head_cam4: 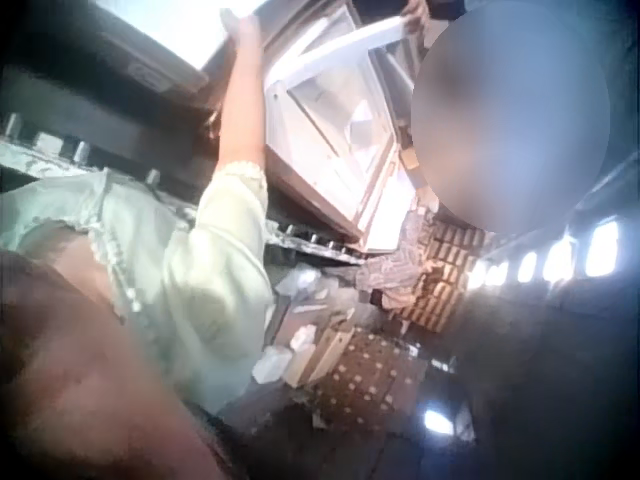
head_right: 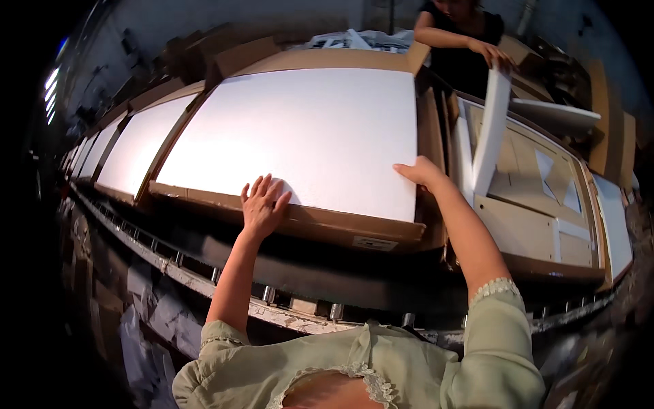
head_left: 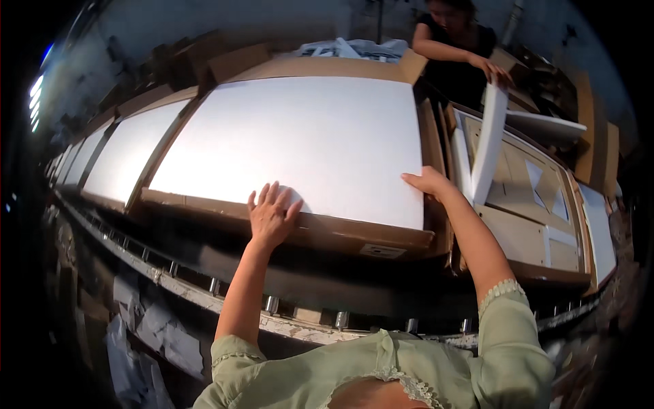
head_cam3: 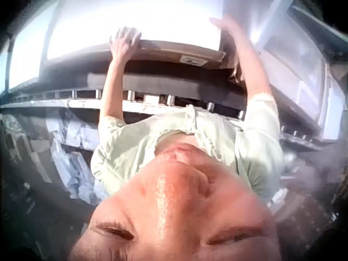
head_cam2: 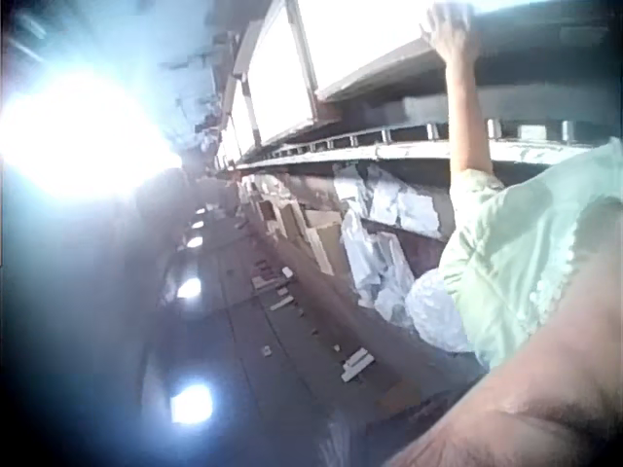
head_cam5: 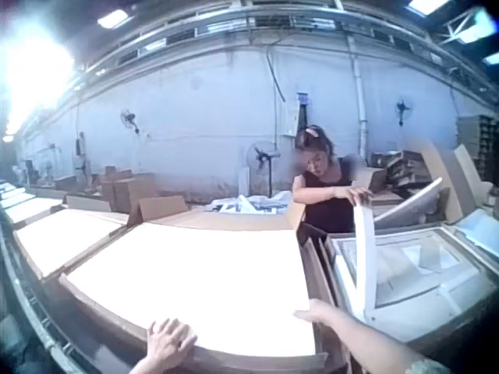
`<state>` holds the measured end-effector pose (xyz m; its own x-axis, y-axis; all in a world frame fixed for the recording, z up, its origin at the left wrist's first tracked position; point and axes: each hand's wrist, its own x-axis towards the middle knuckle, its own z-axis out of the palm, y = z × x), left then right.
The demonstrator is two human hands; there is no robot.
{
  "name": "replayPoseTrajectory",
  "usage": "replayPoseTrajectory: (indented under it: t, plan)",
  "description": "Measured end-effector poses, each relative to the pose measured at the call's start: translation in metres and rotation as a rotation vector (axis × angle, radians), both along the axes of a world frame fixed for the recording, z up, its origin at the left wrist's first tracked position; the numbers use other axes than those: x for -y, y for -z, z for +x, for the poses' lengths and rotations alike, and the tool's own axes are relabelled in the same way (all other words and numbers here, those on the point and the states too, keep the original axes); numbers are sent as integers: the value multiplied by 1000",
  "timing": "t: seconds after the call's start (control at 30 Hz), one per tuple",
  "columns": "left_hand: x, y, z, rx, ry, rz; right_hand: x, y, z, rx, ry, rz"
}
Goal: The person assembles cardboard boxes on a conveyor belt, places foam padding and wood panels inside, and secures them for shipping.
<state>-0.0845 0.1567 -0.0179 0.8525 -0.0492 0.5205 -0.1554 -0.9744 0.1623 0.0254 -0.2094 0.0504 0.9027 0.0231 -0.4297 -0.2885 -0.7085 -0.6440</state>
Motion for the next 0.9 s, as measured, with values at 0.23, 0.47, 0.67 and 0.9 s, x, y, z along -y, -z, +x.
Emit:
replayPoseTrajectory:
  t: [0.23,0.47,0.67,0.9]
  plan:
    - [6,8,18,149,80,-118,-31,21,-29,492,-360,-590]
    - [-4,1,20,-108,-38,-102,-23,29,-38,441,-432,-306]
    - [-30,8,21,-163,-107,64,74,17,-198,1146,-82,79]
    - [216,-16,-98,250,339,-284,319,0,-354,1226,309,-250]
